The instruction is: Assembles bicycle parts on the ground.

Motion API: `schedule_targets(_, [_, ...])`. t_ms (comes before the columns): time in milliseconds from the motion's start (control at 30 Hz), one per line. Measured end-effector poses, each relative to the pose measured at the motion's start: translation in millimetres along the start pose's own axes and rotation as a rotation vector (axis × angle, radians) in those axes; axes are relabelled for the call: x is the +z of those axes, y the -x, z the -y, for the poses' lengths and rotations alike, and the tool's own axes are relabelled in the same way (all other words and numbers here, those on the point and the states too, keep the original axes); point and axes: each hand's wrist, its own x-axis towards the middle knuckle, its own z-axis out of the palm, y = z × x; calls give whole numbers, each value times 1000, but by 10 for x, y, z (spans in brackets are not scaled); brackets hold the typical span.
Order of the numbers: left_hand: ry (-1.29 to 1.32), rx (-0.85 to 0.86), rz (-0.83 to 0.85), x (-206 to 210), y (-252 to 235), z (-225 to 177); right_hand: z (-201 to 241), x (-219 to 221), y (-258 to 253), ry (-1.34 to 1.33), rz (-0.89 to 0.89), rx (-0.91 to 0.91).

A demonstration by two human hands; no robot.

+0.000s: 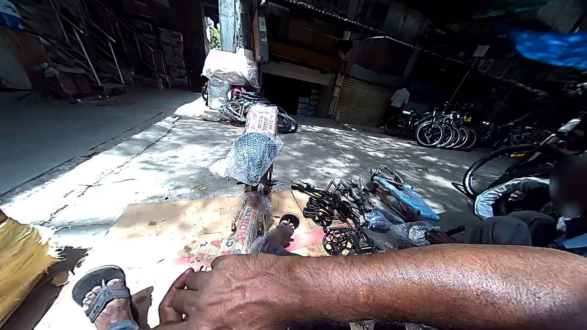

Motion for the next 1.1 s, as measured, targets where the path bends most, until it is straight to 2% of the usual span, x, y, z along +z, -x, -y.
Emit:
schedule_targets(67, [17,-3,3,1,6,16,2,60,-14,-21,-49,5])
schedule_targets(133, [-19,3,11,-20,22,46,99,55,-63,-119,-33,218])
schedule_targets(200, [-49,13,41,-37,-8,38,229,-74,-192,-202,156,516])
schedule_targets(233, [-42,21,37,-22,-15,27,233,-141,-225,-240,236,572])
schedule_targets(300, [-31,31,35,1,-7,-15,179,-202,-162,-233,247,490])
schedule_targets(433, [18,16,37,-25,-2,50,21,16,32,-56,-50,45])
schedule_targets(467, [-6,9,42,-36,4,57,22,68,19,-49,-88,45])
schedule_targets(500, [-24,0,32,-22,11,47,54,78,-13,-74,-77,130])
schedule_targets(567, [-33,-7,27,-3,7,30,164,-66,-122,-172,138,405])
schedule_targets(600, [-19,-11,12,11,3,21,179,-143,-152,-196,220,456])
schedule_targets(633, [4,-7,11,20,-7,13,174,-185,-133,-199,238,444])
schedule_targets(733, [11,13,31,3,-26,15,48,-31,46,-22,7,108])
schedule_targets(800, [17,2,21,8,2,1,-9,79,62,8,-73,16])
schedule_targets(867, [-29,1,15,-17,20,35,35,123,3,-100,-67,192])
schedule_targets(933, [-96,16,3,-40,-7,51,155,46,-106,-235,55,474])
schedule_targets(967, [-116,19,0,-35,-24,33,192,-10,-150,-242,110,533])
schedule_targets(1000, [-98,18,4,-38,-13,23,206,-34,-159,-209,124,508])
schedule_targets(1100, [-46,23,34,-26,-13,-4,62,61,-89,-31,28,172])
